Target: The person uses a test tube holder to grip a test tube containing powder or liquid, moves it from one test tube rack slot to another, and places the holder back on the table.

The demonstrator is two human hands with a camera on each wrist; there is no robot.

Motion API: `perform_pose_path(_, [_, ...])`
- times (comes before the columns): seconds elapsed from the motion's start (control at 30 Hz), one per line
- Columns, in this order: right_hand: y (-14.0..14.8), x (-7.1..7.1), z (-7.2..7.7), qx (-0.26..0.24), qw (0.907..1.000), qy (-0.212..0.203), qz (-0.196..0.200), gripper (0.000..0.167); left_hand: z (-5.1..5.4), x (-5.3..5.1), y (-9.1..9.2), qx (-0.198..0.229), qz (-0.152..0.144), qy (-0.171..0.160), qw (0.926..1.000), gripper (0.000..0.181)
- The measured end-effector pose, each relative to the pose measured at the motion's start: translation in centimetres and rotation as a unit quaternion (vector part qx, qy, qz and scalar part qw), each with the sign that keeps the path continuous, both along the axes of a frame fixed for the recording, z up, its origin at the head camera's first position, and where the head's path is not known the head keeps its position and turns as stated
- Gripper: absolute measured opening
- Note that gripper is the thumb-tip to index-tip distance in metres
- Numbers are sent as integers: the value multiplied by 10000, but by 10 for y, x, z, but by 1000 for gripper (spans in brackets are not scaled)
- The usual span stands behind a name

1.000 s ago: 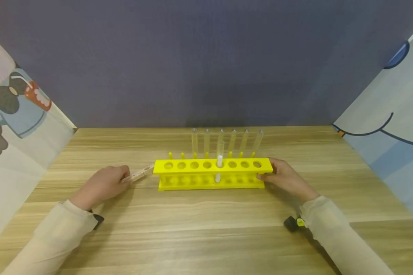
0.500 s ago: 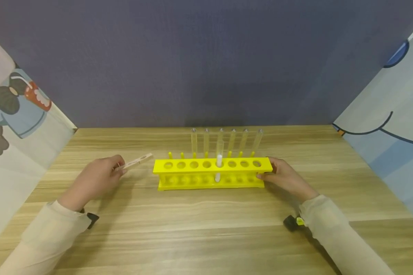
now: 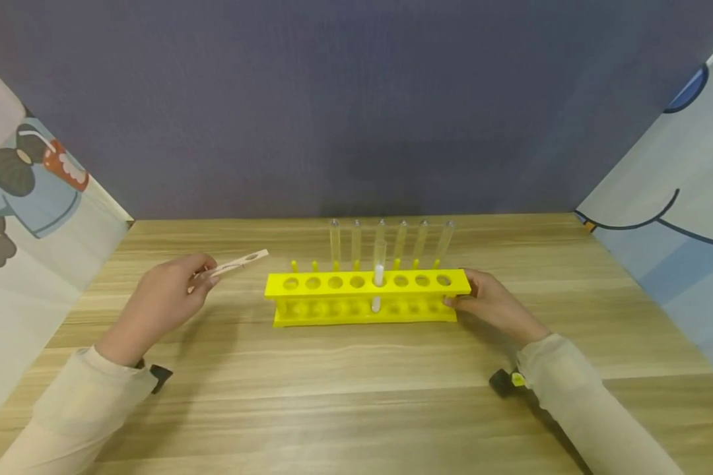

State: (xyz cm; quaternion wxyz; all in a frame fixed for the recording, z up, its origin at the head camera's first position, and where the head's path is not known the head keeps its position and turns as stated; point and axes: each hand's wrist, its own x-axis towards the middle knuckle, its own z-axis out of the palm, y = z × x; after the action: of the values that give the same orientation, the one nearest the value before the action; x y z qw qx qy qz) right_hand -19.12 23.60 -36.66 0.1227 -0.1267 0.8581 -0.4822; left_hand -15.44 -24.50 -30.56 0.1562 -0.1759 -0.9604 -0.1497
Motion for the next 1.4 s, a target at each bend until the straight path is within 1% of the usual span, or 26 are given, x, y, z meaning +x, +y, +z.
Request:
perform_pose_path(0.13, [0, 0, 0, -95, 10000, -3, 24, 36, 2, 0, 5, 54, -71, 327, 9994, 10])
perform_pose_path(0.23, [-1, 0, 1, -110, 9999, 20, 26, 35, 4, 1, 10, 140, -159, 658, 9976, 9])
perform_pose_path(0.33, [0, 0, 1, -83, 10000, 16, 6, 35, 7, 3, 17, 203, -301, 955, 9948, 10])
perform_pose_path(0.47, [0, 0, 1, -34, 10000, -12, -23, 35, 10, 5, 27, 273, -527, 1193, 9911, 11])
perform_pose_path(0.6, [0, 0, 1, -4, 10000, -12, -28, 36, 11, 6, 35, 341, -666, 1255, 9893, 13])
perform_pose_path(0.77, [0, 1, 1, 3, 10000, 5, -25, 35, 11, 5, 46, 339, -719, 1252, 9889, 16])
perform_pose_path(1.1, [-1, 1, 1, -67, 10000, -20, -5, 33, 11, 4, 67, 246, -843, 1108, 9900, 18])
perform_pose_path(1.27, [-2, 2, 2, -20, 10000, -18, -33, 33, 12, 3, 75, 245, -964, 1186, 9879, 18])
perform_pose_path(1.4, [-2, 2, 1, -12, 10000, -23, -51, 33, 12, 3, 81, 294, -1073, 1329, 9849, 18])
